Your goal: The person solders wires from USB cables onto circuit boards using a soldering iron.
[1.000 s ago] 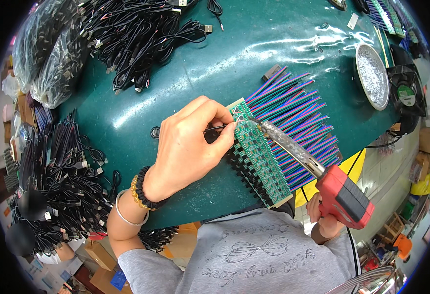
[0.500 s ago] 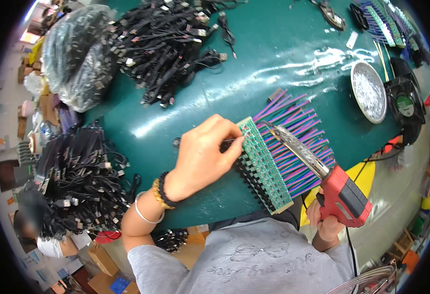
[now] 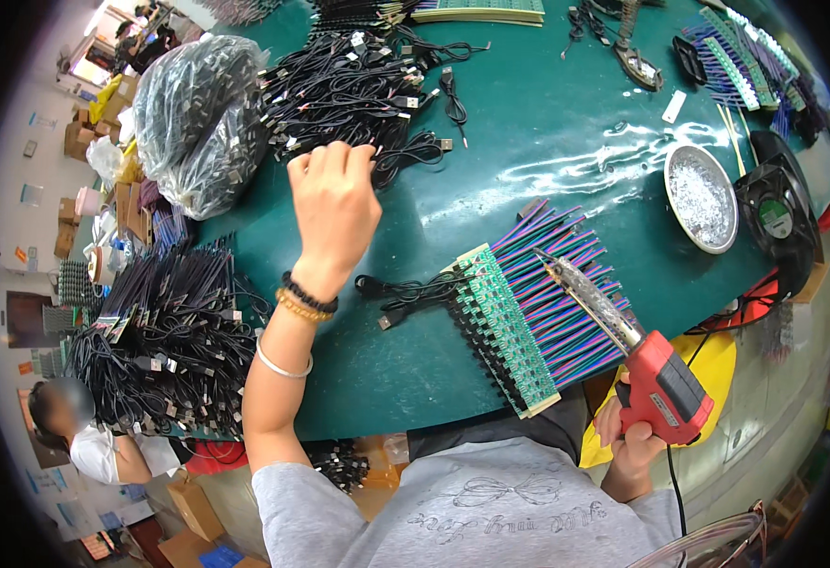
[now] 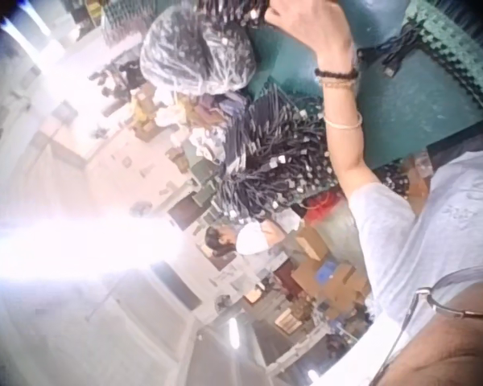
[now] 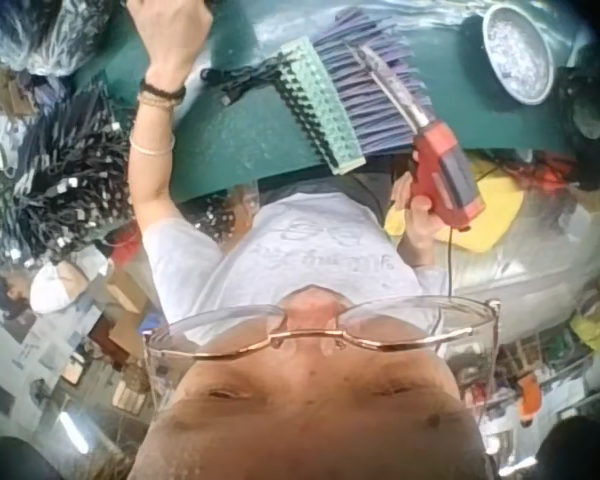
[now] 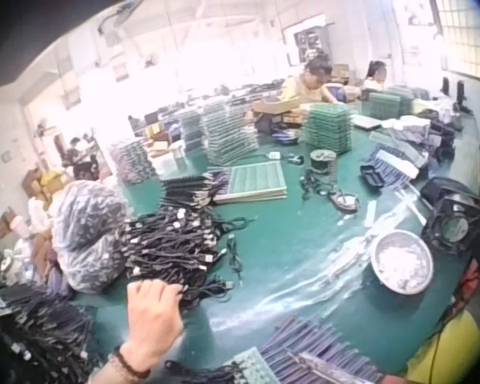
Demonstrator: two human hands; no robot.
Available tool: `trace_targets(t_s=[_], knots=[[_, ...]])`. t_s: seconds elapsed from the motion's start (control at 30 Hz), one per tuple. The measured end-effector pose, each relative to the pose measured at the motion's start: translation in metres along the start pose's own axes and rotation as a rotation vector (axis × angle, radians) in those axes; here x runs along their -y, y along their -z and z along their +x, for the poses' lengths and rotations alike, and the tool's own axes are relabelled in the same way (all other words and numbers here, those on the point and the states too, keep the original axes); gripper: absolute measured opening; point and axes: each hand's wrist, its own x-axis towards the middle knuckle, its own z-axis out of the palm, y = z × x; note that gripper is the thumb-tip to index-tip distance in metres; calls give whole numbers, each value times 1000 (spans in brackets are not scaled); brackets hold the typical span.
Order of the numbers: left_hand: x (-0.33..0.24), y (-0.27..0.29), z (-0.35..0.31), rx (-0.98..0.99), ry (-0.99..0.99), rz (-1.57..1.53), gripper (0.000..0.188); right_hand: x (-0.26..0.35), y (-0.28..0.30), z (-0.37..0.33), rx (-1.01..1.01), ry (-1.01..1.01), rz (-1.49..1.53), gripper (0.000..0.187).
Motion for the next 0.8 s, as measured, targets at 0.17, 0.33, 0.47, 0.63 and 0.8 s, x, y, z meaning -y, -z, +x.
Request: trace_targets(t_s=[0.17, 0.33, 0.47, 0.63, 0.8], knots=[[-25, 40, -5, -22, 110, -476, 16, -12, 4, 2, 32, 98, 34, 77], [-52, 58, -17, 18, 101, -608, 11, -4, -13, 16, 67, 113, 125, 52], [-36, 56, -15, 25, 37, -409, 11, -4, -9, 17, 150, 48, -12, 49], [-41, 67, -15, 8, 236, -525, 9, -12, -8, 9, 73, 91, 58, 50], [-73, 97, -26, 198, 133, -788, 10, 10, -14, 15, 52, 23, -101, 53]])
